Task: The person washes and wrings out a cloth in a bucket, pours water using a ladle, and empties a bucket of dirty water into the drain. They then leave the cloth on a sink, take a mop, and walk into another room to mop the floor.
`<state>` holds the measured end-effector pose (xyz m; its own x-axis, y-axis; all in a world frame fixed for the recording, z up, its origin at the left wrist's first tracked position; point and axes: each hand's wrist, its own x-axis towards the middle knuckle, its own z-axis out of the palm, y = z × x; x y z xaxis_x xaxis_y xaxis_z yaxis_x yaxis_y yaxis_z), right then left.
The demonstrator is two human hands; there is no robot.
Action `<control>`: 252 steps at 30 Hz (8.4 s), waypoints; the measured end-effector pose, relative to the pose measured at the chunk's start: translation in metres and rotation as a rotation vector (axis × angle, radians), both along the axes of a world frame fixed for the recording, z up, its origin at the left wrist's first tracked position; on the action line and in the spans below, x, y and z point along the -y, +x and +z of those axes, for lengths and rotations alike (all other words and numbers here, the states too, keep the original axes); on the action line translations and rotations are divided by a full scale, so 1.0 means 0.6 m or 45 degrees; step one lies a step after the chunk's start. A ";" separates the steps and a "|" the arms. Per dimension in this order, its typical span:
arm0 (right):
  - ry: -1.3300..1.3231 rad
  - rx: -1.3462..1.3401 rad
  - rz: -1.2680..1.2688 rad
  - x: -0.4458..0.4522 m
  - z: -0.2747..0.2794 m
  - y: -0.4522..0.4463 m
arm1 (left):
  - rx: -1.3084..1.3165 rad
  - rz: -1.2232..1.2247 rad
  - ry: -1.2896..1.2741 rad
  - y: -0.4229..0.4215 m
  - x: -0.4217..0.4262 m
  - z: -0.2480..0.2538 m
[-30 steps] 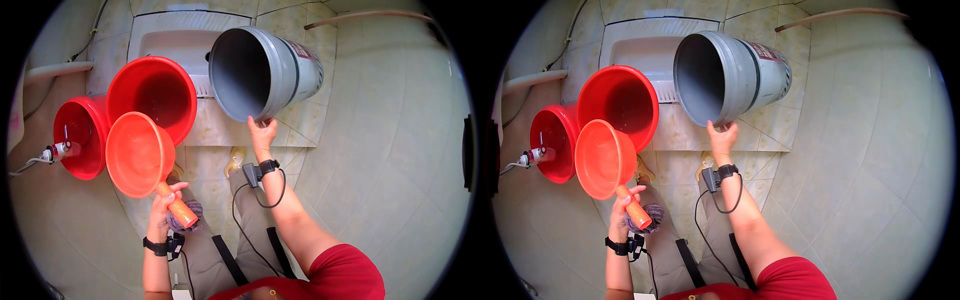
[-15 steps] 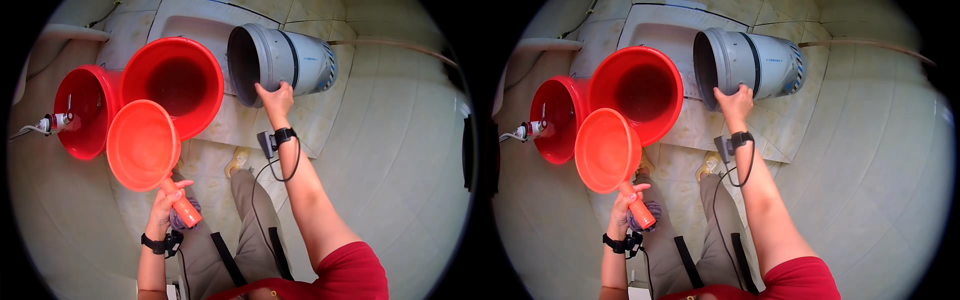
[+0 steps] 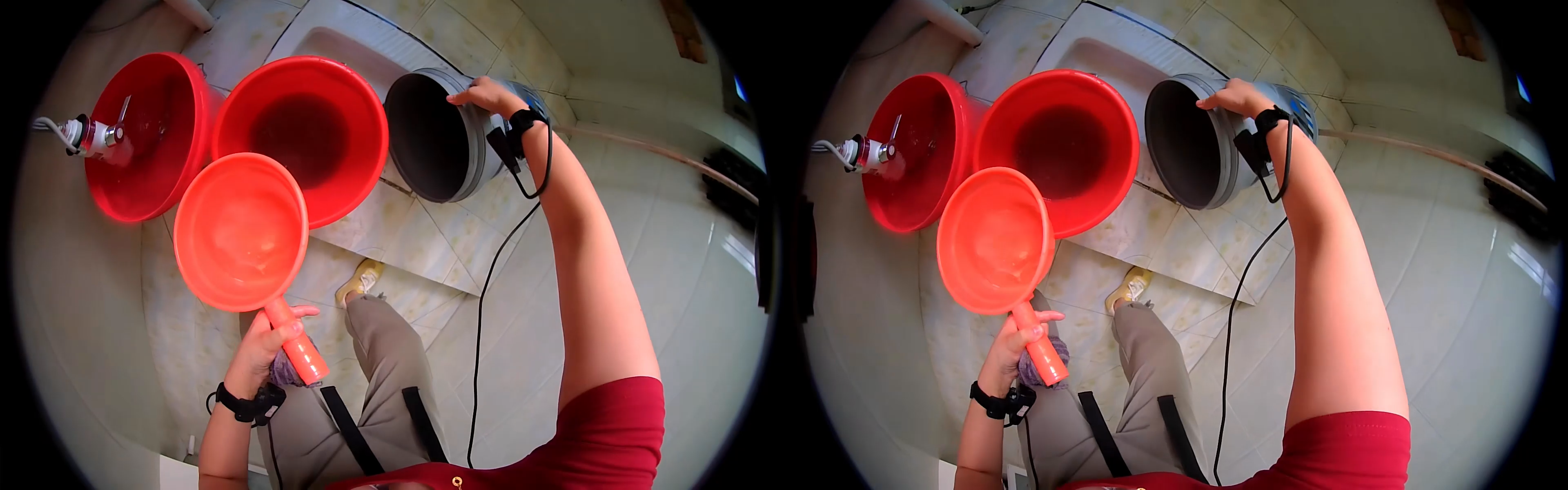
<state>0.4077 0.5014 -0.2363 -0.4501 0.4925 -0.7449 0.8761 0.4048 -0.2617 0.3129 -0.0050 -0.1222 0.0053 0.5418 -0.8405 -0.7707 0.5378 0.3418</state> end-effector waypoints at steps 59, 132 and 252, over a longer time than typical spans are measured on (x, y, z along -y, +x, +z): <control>-0.464 -0.857 -1.557 0.196 0.107 0.395 | 0.033 -0.253 -0.059 -0.006 -0.047 0.035; -0.537 -0.582 -1.089 0.051 0.042 0.128 | -0.366 -0.202 0.015 -0.133 -0.049 0.051; 0.302 -0.849 -1.159 0.483 0.164 0.097 | -2.083 0.537 -0.918 -0.525 -0.042 -0.218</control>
